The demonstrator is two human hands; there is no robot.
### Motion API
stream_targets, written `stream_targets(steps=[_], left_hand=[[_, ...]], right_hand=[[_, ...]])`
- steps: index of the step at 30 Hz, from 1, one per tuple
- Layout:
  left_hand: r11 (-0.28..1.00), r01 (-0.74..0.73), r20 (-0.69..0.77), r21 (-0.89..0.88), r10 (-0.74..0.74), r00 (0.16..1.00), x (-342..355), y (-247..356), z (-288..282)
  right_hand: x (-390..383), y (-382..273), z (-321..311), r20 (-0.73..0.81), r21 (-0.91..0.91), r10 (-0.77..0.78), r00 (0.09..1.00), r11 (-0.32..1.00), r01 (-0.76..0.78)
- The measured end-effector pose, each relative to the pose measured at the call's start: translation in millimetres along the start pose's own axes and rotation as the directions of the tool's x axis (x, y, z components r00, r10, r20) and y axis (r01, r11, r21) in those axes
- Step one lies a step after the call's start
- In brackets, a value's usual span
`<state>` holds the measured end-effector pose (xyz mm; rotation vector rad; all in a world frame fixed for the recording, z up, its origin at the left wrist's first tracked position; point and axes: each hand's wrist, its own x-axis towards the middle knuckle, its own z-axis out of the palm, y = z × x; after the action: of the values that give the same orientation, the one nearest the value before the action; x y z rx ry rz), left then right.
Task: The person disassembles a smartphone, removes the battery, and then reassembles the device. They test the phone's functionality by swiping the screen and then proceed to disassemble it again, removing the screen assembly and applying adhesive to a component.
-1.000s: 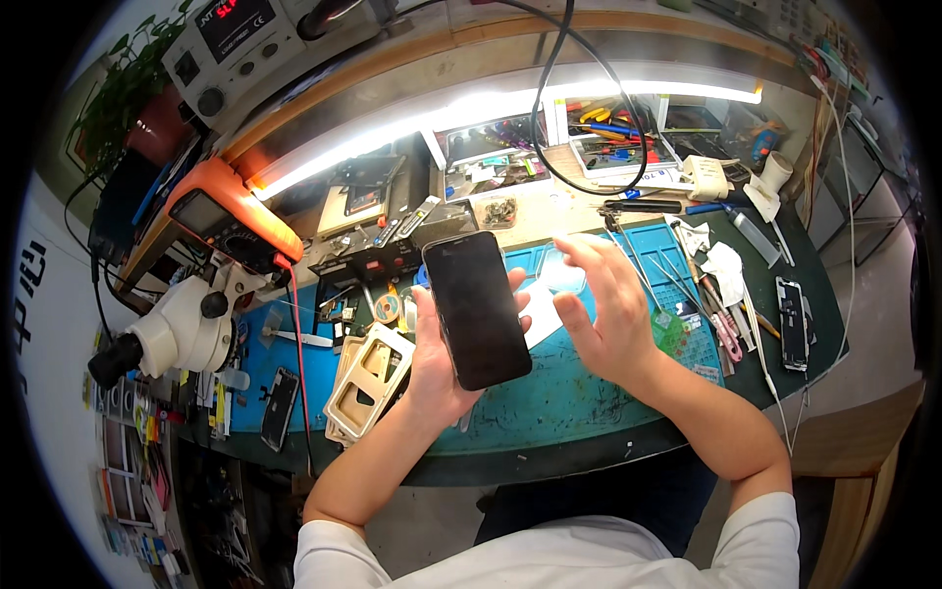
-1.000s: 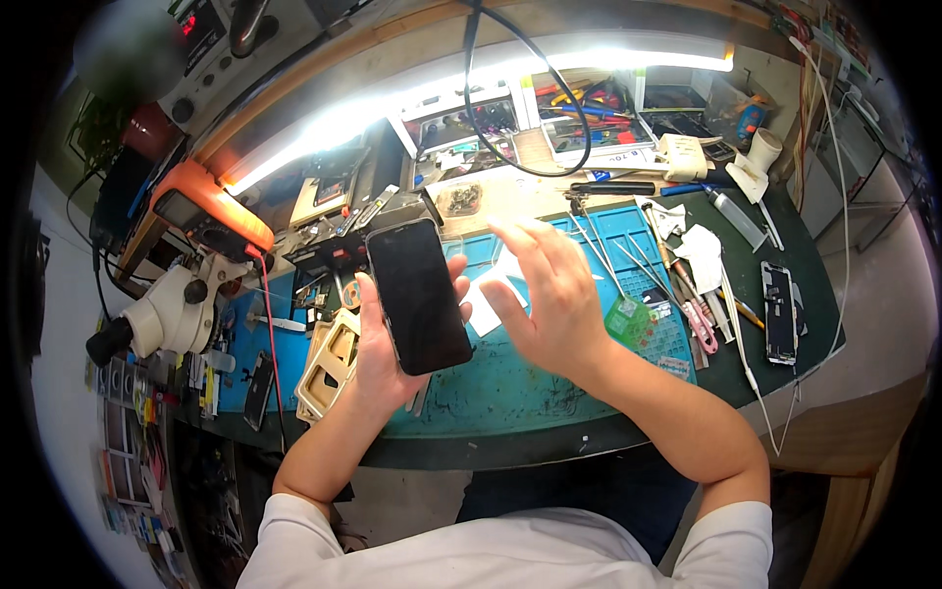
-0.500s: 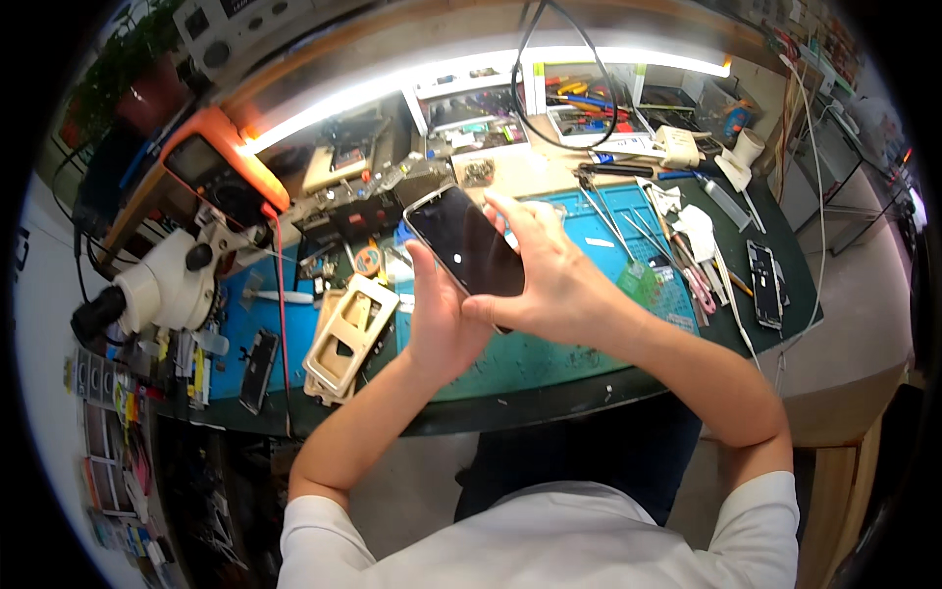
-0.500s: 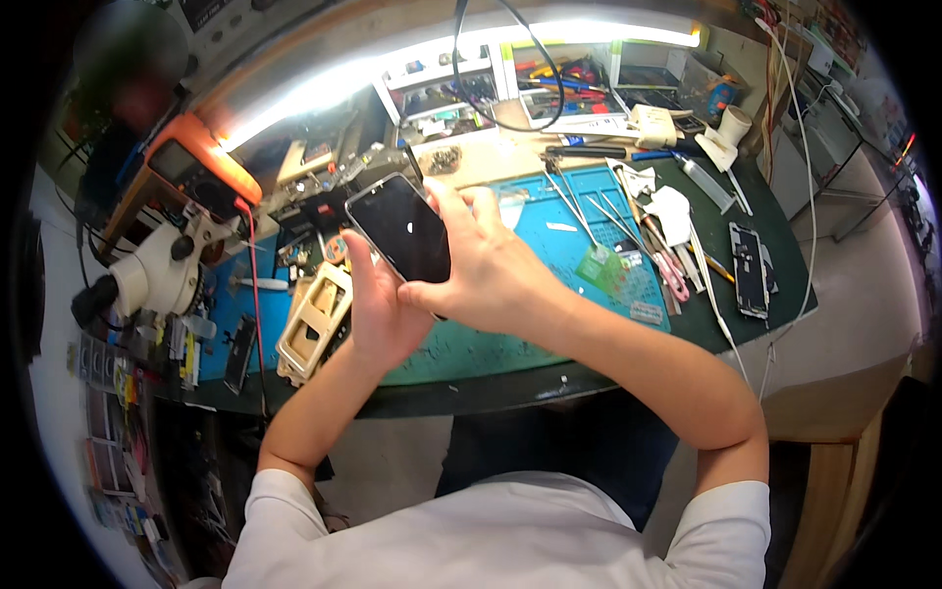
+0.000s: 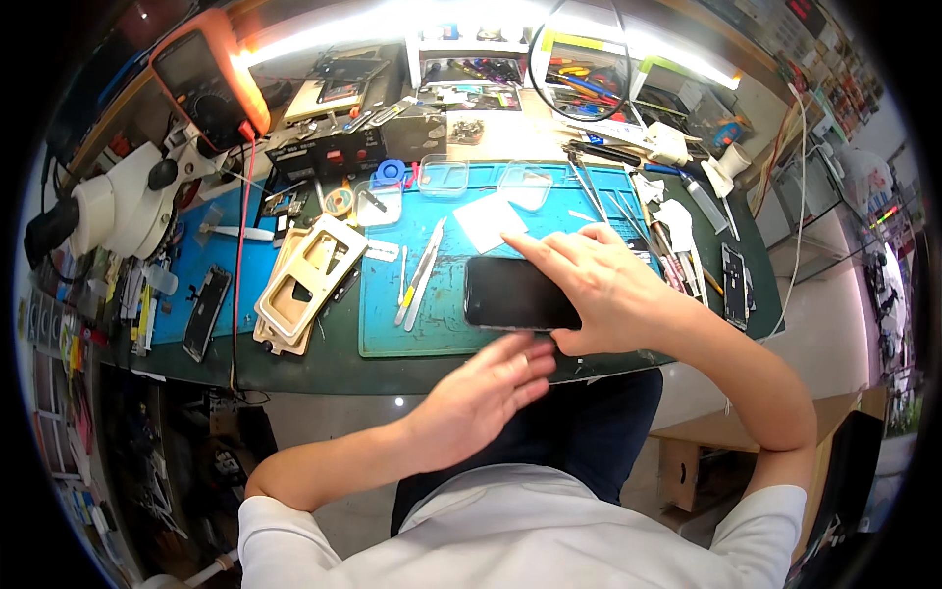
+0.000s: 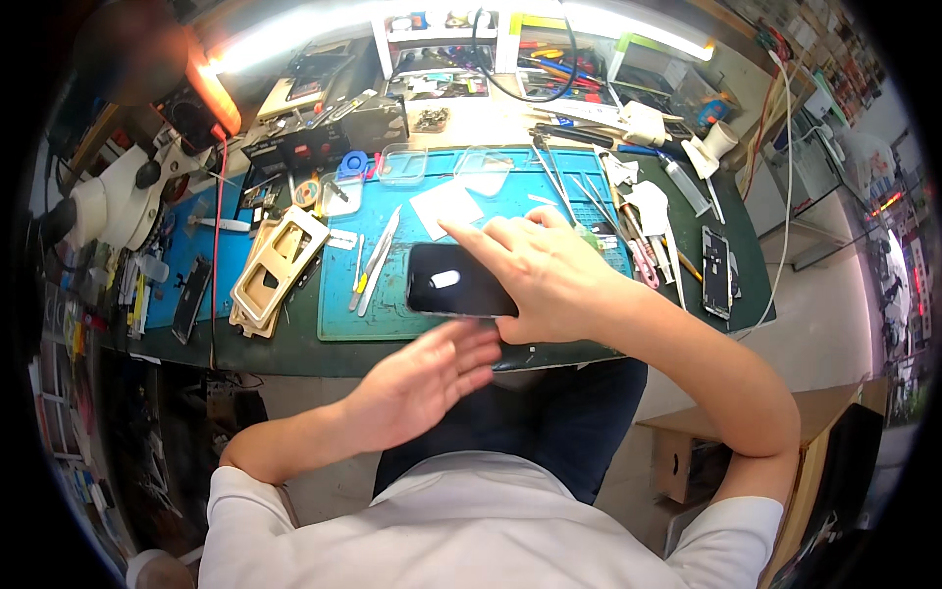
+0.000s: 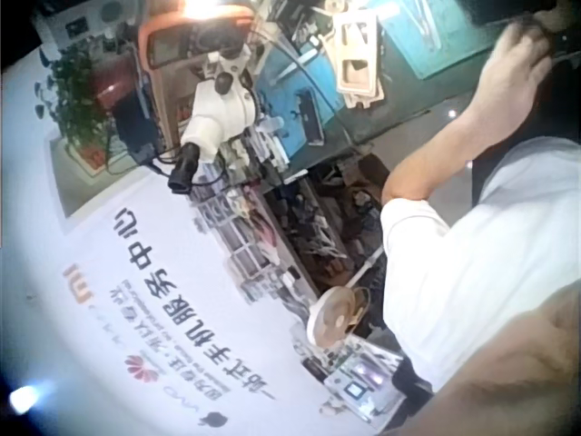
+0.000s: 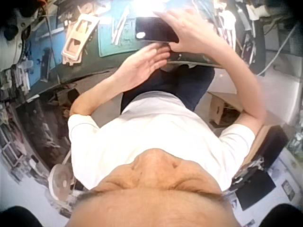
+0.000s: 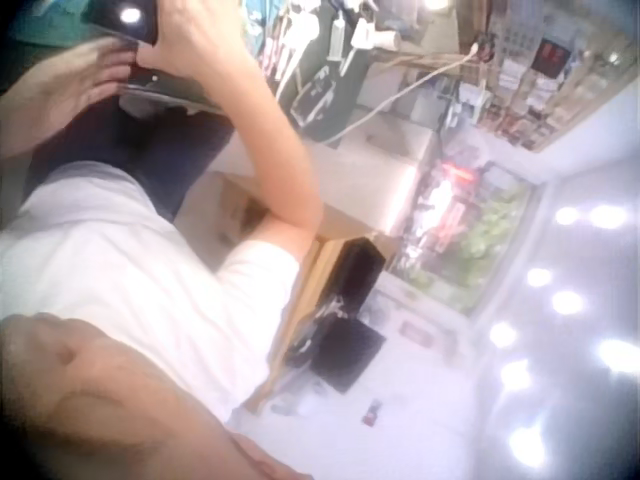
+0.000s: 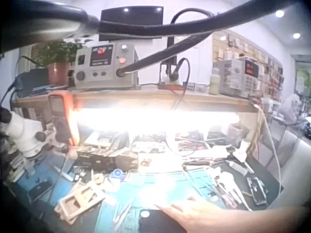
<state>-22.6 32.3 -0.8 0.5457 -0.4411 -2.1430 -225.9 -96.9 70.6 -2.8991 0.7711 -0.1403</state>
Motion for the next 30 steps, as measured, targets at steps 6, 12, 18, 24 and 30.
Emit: stream_targets(steps=[6,12,18,24,30], left_hand=[[0.829,0.12,0.051,0.546,-0.176,0.983,-47.8,3.1,-0.5],[-0.402,0.084,0.265,0.912,0.732,0.627,-44.3,52.7,-44.9],[-0.387,0.222,0.185,0.895,0.775,0.604,-31.4,56.7,-53.0],[-0.262,0.244,0.066,0.934,0.797,0.601,-25.7,83.3,-52.2],[-0.407,0.46,-0.057,0.789,0.697,0.714,-2.2,113.2,-46.0]], right_hand=[[13.3,2.0,7.1,0.138,0.047,-0.063,0.988,0.997,0.056],[13.9,5.4,5.2,0.165,0.107,-0.054,0.985,0.994,0.037],[8.3,8.1,12.7,0.109,0.149,-0.053,0.993,0.988,0.036],[5.3,9.9,18.2,0.098,0.215,-0.054,0.994,0.976,0.032],[-4.3,17.5,9.3,-0.01,0.217,-0.016,1.0,0.976,0.018]])
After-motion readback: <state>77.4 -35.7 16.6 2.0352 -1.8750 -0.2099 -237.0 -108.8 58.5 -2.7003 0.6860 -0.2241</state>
